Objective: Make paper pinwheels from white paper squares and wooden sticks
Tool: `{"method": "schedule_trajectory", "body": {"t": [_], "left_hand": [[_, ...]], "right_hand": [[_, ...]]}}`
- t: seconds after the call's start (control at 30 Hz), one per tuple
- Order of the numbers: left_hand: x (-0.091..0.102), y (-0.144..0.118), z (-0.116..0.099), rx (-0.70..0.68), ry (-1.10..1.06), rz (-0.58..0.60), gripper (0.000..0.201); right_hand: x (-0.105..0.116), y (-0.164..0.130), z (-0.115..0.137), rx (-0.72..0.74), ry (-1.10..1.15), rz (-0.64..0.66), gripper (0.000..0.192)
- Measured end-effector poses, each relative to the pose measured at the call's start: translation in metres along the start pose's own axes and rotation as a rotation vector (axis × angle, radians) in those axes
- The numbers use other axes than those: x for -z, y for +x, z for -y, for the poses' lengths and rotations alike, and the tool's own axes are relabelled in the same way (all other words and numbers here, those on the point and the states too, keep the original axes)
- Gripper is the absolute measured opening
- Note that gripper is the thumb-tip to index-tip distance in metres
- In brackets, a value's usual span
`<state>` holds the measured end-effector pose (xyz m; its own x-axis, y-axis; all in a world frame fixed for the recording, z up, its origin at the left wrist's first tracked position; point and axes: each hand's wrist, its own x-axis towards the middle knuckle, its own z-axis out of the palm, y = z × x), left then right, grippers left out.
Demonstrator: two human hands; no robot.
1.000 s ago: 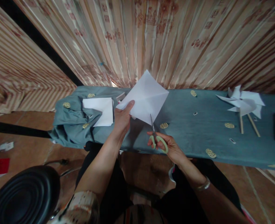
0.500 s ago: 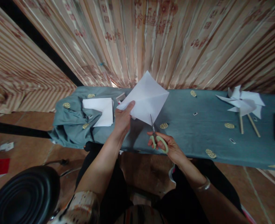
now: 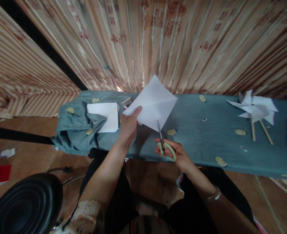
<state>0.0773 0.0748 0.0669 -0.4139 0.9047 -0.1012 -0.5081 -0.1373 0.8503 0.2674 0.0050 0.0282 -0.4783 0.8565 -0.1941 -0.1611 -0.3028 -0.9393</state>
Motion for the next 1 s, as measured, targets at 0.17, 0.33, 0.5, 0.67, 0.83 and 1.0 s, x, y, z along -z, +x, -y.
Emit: {"method": "schedule_trajectory", "body": {"t": [0.17, 0.33, 0.5, 0.67, 0.83, 1.0], "left_hand": [[-0.0001, 0.0002, -0.0007, 0.022, 0.001, -0.016, 0.040], [0.0000, 0.0004, -0.0008, 0.029, 0.000, -0.027, 0.039], [0.0013, 0.0007, 0.0001, 0.006, 0.006, -0.021, 0.036], [0.0015, 0.0011, -0.0004, 0.015, 0.016, -0.024, 0.037], [0.0007, 0.0001, -0.0012, 0.006, 0.010, -0.017, 0.035], [0.0004, -0.0003, -0.0014, 0.002, 0.012, -0.018, 0.033]], "right_hand": [[0.0007, -0.0013, 0.0002, -0.012, -0.020, 0.010, 0.058], [-0.0002, -0.0012, -0.0014, -0.007, -0.021, 0.002, 0.056], [-0.0020, 0.0000, -0.0021, -0.008, -0.016, -0.007, 0.055], [-0.0031, 0.0005, -0.0017, -0.018, -0.007, -0.023, 0.052], [-0.0044, 0.0005, -0.0011, -0.040, 0.028, -0.036, 0.051], [-0.0044, 0.0008, -0.0019, -0.057, 0.038, -0.050, 0.050]]}}
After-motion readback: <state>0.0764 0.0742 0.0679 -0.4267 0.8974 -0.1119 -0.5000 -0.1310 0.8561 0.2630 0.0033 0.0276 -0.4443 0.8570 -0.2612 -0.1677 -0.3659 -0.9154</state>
